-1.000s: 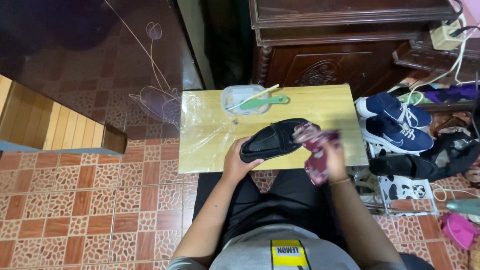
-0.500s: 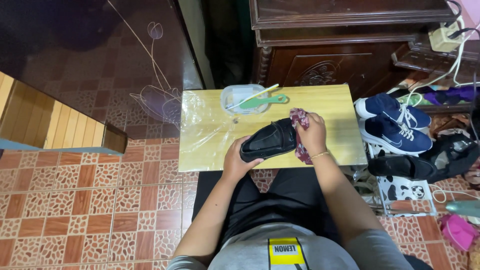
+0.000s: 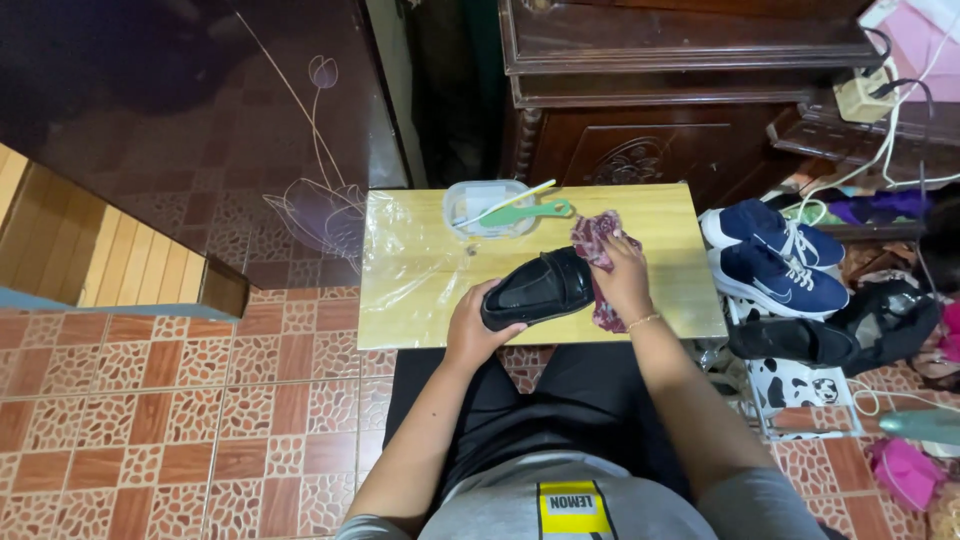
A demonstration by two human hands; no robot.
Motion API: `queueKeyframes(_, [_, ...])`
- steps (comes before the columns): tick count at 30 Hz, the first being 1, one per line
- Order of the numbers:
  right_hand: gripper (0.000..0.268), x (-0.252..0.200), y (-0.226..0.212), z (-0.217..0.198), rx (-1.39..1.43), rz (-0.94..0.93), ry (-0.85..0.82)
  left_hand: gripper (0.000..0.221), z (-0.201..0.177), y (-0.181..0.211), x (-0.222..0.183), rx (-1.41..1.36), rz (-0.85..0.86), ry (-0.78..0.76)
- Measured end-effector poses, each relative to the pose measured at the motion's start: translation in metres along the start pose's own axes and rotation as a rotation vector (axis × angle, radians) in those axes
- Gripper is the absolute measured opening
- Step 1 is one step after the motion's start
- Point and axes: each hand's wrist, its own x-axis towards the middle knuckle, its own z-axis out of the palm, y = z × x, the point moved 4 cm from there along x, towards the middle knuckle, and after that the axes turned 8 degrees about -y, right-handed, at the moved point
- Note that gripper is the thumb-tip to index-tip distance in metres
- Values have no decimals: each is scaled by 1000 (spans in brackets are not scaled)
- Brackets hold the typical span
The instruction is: Cleaning a black leather shoe by brushing off debris and then wiping the surface with a cloth.
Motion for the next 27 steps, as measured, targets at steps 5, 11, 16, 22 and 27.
queueKeyframes(5, [51,-28,14,4,132,-3,53,83,3,-5,-1,-4,10,15])
queueKeyframes(11, [47,-55,15,-4,201,114,-57,80,-1,3,1,-19,17,19])
queueKeyframes(16, [46,-25,-71,-57,643,551,-117,81,1,0,1,-4,15,23])
queueKeyframes(22, [50,-12,-69,-12,244,-9,-199,79,2,0,2,1,33,18])
queueKeyframes(27, [38,-31,-81,-2,-13,-222,-209,81,2,-1,1,-4,23,4])
